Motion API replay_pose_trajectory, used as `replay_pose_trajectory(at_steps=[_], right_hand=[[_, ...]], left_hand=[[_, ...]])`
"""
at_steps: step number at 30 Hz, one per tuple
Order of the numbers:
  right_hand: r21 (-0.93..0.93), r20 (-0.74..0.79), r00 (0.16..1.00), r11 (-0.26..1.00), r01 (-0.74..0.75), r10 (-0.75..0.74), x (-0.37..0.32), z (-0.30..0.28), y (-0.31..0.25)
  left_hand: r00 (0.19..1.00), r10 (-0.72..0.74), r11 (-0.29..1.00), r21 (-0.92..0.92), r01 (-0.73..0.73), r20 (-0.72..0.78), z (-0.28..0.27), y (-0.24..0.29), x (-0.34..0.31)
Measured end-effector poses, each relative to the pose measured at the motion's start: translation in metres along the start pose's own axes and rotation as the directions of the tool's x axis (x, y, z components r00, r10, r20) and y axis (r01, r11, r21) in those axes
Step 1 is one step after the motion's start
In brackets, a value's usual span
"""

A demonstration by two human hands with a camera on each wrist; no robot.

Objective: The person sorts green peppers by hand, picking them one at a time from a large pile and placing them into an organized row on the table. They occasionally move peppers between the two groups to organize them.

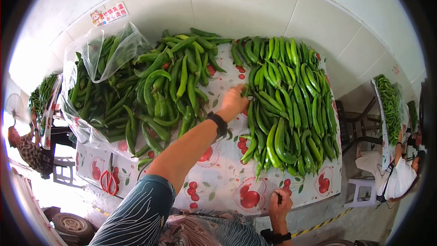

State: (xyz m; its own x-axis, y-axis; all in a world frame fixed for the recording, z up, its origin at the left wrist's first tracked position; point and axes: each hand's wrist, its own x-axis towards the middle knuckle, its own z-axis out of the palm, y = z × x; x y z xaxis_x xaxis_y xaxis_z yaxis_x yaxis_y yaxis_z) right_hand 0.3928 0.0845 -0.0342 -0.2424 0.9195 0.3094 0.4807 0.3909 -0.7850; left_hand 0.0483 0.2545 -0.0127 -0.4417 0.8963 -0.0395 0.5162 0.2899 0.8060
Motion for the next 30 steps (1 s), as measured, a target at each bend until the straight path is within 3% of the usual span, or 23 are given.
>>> replay_pose_trajectory(at_steps=[2,5,6,8,14,18,21,22,25,26,30], right_hand=[[-0.017,0.038,0.999,1.0,-0.01,0.011,-0.001,-0.003,0.001],[-0.039,0.025,0.999,0.999,0.023,-0.022,0.001,-0.003,-0.002],[-0.049,0.028,0.999,0.998,0.032,-0.031,0.001,-0.002,0.0],[-0.07,0.028,0.998,0.996,0.05,-0.048,-0.002,-0.002,0.006],[-0.011,0.024,0.996,0.996,-0.09,0.09,-0.002,-0.004,-0.003],[0.034,0.006,0.998,0.998,-0.057,0.057,-0.004,-0.001,0.006],[0.05,0.01,0.999,0.998,-0.037,0.036,-0.003,-0.001,0.008],[0.041,0.004,1.0,0.999,-0.018,0.018,-0.003,-0.001,0.006],[0.028,-0.012,1.0,0.999,0.018,-0.018,0.001,0.0,0.0],[0.035,-0.016,1.0,0.999,0.016,-0.015,0.001,0.0,0.002],[0.031,-0.025,0.999,0.999,0.034,-0.033,0.003,0.0,0.0]], left_hand=[[0.994,-0.077,0.987,-0.145,0.065,-0.082,-0.001,-0.021,0.022],[0.989,-0.045,0.985,-0.172,0.02,-0.143,-0.008,-0.02,0.036],[0.995,0.049,0.989,-0.135,-0.061,-0.09,-0.009,-0.021,0.044],[0.996,0.092,0.985,-0.145,-0.093,-0.016,-0.003,-0.021,0.055],[0.96,0.245,0.966,0.048,-0.254,0.137,-0.007,-0.014,0.065],[0.956,0.259,0.961,0.064,-0.27,0.14,-0.032,0.002,0.035],[0.924,0.345,0.925,0.106,-0.364,0.165,-0.072,0.003,-0.003],[0.941,0.323,0.89,0.306,-0.339,0.103,-0.083,-0.002,-0.016],[0.948,0.319,0.726,0.641,-0.25,0.009,-0.129,-0.022,-0.046],[0.967,0.251,0.719,0.661,-0.214,0.04,-0.143,-0.032,-0.051],[0.952,0.285,0.587,0.765,-0.265,0.111,-0.147,-0.055,-0.068]])
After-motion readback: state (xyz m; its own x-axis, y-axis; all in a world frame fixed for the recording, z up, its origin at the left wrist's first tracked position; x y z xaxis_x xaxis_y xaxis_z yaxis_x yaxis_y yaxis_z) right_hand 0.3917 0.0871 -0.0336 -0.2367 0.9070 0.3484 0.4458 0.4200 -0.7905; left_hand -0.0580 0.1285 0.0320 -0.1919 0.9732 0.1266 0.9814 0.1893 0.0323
